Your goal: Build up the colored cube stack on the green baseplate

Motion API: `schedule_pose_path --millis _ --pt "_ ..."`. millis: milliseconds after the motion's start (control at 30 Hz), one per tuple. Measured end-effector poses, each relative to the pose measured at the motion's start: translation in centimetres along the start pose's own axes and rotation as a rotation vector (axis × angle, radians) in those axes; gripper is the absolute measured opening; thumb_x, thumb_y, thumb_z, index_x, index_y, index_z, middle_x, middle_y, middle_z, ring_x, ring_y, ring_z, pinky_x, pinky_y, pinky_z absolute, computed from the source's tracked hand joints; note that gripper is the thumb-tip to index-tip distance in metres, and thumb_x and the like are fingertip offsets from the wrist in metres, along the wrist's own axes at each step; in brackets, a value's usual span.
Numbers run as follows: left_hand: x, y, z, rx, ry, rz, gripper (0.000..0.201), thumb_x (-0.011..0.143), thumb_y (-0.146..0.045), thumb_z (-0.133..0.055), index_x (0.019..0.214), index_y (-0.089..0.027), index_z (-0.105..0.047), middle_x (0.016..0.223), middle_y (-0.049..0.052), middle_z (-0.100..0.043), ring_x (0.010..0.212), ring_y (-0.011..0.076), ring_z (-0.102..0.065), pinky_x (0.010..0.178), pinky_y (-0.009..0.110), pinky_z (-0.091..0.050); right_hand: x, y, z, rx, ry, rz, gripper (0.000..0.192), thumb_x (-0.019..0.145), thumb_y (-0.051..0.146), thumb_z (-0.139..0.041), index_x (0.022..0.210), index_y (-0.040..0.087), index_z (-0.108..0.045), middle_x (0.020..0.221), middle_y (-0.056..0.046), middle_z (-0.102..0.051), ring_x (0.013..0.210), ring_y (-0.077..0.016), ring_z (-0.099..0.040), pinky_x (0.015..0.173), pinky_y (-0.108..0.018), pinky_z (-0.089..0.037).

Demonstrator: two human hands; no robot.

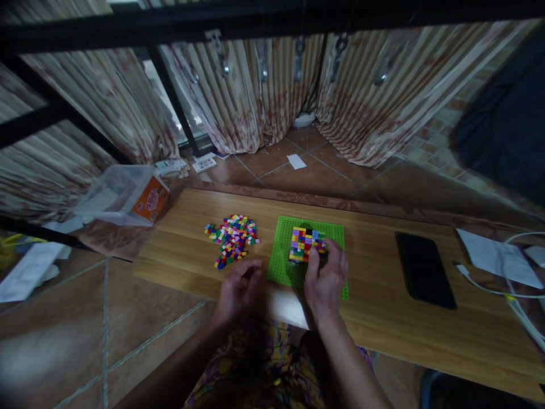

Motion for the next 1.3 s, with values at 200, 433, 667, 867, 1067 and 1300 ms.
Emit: schedule_pose_path --millis 200,433,667,867,1067,1300 --pt "-2.0 4.0 7.9 0.327 -0.216 0.149 0.028 0.084 -0.022 -0.059 0.111 -0.021 -0.058 0.100 0.005 -0.062 0.081 0.0160 -0.062 0.075 0.030 -0.053 -3.4 6.7 -3.0 0.151 0.313 0.279 0.019 0.094 0.028 -0.051 0.106 0.022 -0.064 0.103 -0.006 -0.068 0.096 -0.0197 -0.062 0.087 -0.035 -0.050" --pt "-0.2 5.5 7.9 0.465 -0.075 0.194 0.037 0.079 -0.015 -0.061 0.116 -0.018 -0.055 0.105 0.008 -0.063 0.098 0.0215 -0.063 0.086 0.035 -0.052 -7.5 11.2 -10.9 0.182 0.639 0.382 0.020 0.092 0.018 -0.050 0.103 0.022 -0.065 0.100 -0.007 -0.065 0.096 -0.0213 -0.061 0.087 -0.034 -0.050" --pt "0.4 5.9 7.8 0.470 -0.049 0.178 0.028 0.082 -0.014 -0.056 0.109 -0.020 -0.059 0.103 0.006 -0.064 0.094 0.0204 -0.065 0.085 0.034 -0.052 -7.6 13.1 -14.3 0.008 0.714 0.440 0.018 0.087 0.013 -0.056 0.100 0.021 -0.066 0.099 -0.008 -0.061 0.095 -0.0233 -0.058 0.085 -0.037 -0.049" --pt "0.5 6.0 7.8 0.444 -0.066 0.110 0.024 0.086 -0.018 -0.053 0.109 -0.021 -0.059 0.100 0.006 -0.064 0.090 0.0199 -0.065 0.081 0.033 -0.052 -7.7 12.9 -14.8 -0.065 0.676 0.511 0.010 0.091 0.019 -0.056 0.095 0.022 -0.065 0.096 -0.008 -0.061 0.094 -0.0232 -0.057 0.082 -0.036 -0.048" --pt "0.4 6.1 8.2 0.391 -0.121 0.093 0.022 0.088 -0.025 -0.053 0.109 -0.021 -0.059 0.101 0.007 -0.065 0.091 0.0193 -0.066 0.082 0.032 -0.053 -7.8 12.8 -14.7 -0.116 0.643 0.539 0.011 0.094 0.021 -0.053 0.091 0.022 -0.064 0.094 -0.007 -0.061 0.093 -0.0221 -0.056 0.081 -0.034 -0.047" --pt "0.4 5.9 8.1 0.356 -0.134 0.068 0.022 0.088 -0.025 -0.054 0.108 -0.020 -0.061 0.101 0.007 -0.065 0.093 0.0186 -0.065 0.084 0.032 -0.053 -7.4 13.4 -14.7 -0.084 0.678 0.512 0.002 0.088 0.022 -0.063 0.089 0.020 -0.064 0.099 -0.009 -0.061 0.096 -0.0248 -0.056 0.084 -0.038 -0.047"
Point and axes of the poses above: each hand's wrist, its own x-axis towards the middle knuckle, its own z-axis out of the back of the hand, y = z × x, the point moved 9 cm from there along x, towards the middle knuckle
